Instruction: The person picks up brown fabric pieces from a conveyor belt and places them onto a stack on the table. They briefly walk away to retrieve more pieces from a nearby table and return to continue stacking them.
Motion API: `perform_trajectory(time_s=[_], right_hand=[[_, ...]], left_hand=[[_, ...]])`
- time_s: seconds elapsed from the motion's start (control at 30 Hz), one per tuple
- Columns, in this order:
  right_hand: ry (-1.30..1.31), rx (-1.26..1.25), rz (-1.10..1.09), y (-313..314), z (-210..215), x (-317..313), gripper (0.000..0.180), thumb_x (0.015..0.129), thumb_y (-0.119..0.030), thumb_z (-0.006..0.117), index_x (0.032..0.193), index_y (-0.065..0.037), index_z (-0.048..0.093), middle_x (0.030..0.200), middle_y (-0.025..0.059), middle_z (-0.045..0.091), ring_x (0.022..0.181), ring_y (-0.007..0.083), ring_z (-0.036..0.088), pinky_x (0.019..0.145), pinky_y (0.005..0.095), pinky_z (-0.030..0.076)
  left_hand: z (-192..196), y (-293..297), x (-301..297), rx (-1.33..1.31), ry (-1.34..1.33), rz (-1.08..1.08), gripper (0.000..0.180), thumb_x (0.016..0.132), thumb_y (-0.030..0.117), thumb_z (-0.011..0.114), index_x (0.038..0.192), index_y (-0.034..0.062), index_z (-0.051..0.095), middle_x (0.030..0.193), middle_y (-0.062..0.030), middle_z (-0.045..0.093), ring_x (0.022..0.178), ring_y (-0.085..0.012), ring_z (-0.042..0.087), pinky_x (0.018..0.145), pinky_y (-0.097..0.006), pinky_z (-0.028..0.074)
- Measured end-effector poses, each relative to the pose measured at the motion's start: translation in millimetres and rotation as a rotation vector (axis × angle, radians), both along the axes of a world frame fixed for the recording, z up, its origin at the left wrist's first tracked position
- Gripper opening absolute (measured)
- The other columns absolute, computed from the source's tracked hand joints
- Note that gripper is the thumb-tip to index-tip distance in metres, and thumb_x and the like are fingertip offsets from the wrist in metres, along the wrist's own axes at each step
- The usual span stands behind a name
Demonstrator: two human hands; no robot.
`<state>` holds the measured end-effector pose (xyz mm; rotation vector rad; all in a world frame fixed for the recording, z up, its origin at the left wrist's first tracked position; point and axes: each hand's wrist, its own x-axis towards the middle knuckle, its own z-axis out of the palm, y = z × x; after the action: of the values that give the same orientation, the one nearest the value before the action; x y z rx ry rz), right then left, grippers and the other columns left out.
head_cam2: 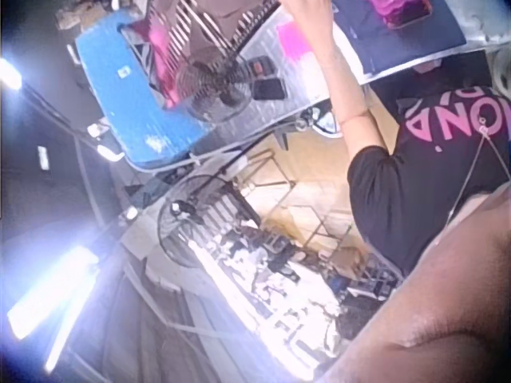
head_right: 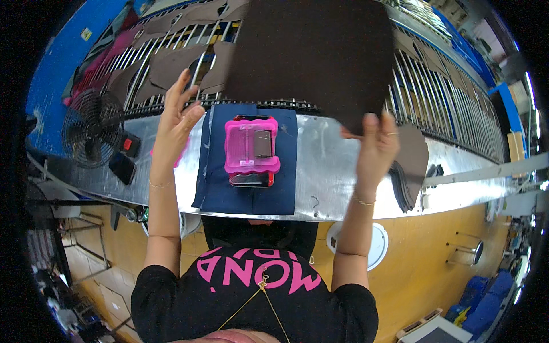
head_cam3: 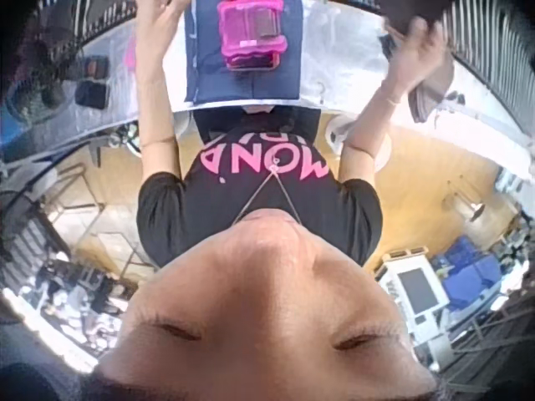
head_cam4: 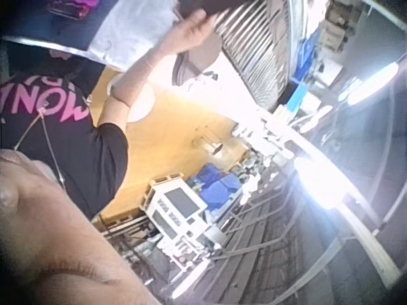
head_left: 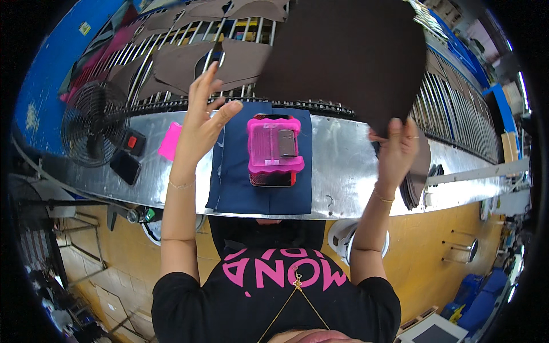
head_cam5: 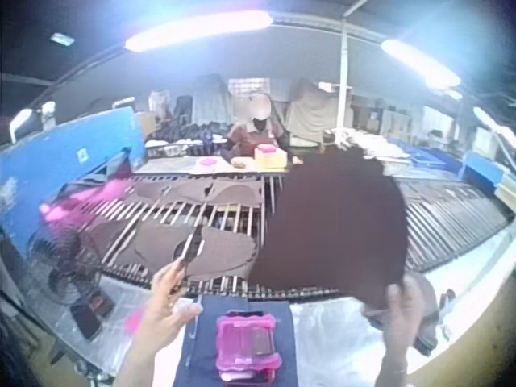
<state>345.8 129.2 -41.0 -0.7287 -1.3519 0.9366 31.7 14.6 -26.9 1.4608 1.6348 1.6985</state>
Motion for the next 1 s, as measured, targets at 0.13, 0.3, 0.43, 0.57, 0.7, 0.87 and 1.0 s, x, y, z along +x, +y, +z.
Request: perform_trajectory(time_s=[0.13, 0.3, 0.43, 0.57, 0.7, 0.87, 1.0], right_hand=[[0.162, -0.226, 0.358, -28.6, 4.3, -71.6, 0.018, 0.092, -0.014, 0.061, 0.1, 0.002, 0.058, 0.085, 0.0061, 0.065, 0.075, 0.0124, 0.064, 0.061, 0.0264, 0.057], [-0.391, 0.05, 0.381, -17.9, -34.3, -92.1, 0.022, 0.078, -0.013, 0.074, 0.093, -0.001, 0.063, 0.085, 0.0081, 0.066, 0.079, 0.0187, 0.061, 0.07, 0.0298, 0.05], [-0.514, 0.111, 0.386, -18.2, -48.8, -101.7, 0.019, 0.073, -0.013, 0.077, 0.089, -0.006, 0.07, 0.087, 0.0082, 0.068, 0.078, 0.0246, 0.058, 0.07, 0.0326, 0.048], [-0.625, 0.185, 0.338, -15.0, -55.3, -84.7, 0.015, 0.072, -0.009, 0.076, 0.087, -0.008, 0.072, 0.093, 0.0081, 0.069, 0.084, 0.0287, 0.058, 0.078, 0.0367, 0.045], [-0.727, 0.297, 0.196, -11.2, -63.3, -49.2, 0.015, 0.073, -0.006, 0.074, 0.088, -0.007, 0.071, 0.091, 0.0091, 0.069, 0.088, 0.0303, 0.058, 0.082, 0.0363, 0.044], [-0.725, 0.085, 0.086, -18.1, -95.0, 5.0, 0.01, 0.077, -0.003, 0.072, 0.087, -0.001, 0.071, 0.084, 0.0105, 0.071, 0.072, 0.0189, 0.066, 0.066, 0.0272, 0.048], [-0.66, -0.082, -0.077, -30.6, -108.9, 54.0, 0.007, 0.077, -0.003, 0.073, 0.083, 0.0, 0.072, 0.081, 0.013, 0.07, 0.071, 0.0174, 0.065, 0.063, 0.0276, 0.047]], left_hand=[[17.4, -32.0, -15.5, -0.067, -0.352, -0.031, 0.025, 0.089, 0.006, 0.062, 0.112, -0.0046, 0.058, 0.085, -0.0062, 0.065, 0.06, -0.0097, 0.06, 0.051, -0.019, 0.05], [42.8, -80.0, -56.7, -0.14, 0.078, 0.256, 0.016, 0.087, 0.009, 0.066, 0.1, -0.0007, 0.065, 0.077, -0.0024, 0.064, 0.055, -0.004, 0.056, 0.044, -0.016, 0.036], [44.4, -95.3, -66.1, -0.187, 0.137, 0.266, 0.012, 0.087, 0.007, 0.065, 0.097, 0.0, 0.066, 0.079, -0.0034, 0.064, 0.054, -0.0052, 0.056, 0.045, -0.016, 0.037], [29.8, -86.4, -61.6, -0.202, 0.209, 0.199, 0.011, 0.086, 0.003, 0.063, 0.096, -0.0042, 0.064, 0.082, -0.0043, 0.063, 0.055, -0.0079, 0.057, 0.047, -0.019, 0.04], [20.8, -62.4, -39.1, -0.385, 0.209, 0.066, 0.013, 0.084, 0.003, 0.063, 0.094, -0.0051, 0.063, 0.077, -0.0095, 0.063, 0.059, -0.0151, 0.059, 0.052, -0.026, 0.044], [-13.0, -14.9, -13.6, -0.288, 0.522, -0.112, 0.013, 0.079, 0.011, 0.067, 0.088, 0.0017, 0.068, 0.079, -0.0127, 0.062, 0.069, -0.0299, 0.06, 0.061, -0.035, 0.047], [-12.5, 15.9, 18.1, -0.161, 0.589, -0.291, 0.012, 0.077, 0.01, 0.069, 0.087, 0.0027, 0.069, 0.078, -0.0102, 0.06, 0.066, -0.0274, 0.059, 0.06, -0.034, 0.047]])
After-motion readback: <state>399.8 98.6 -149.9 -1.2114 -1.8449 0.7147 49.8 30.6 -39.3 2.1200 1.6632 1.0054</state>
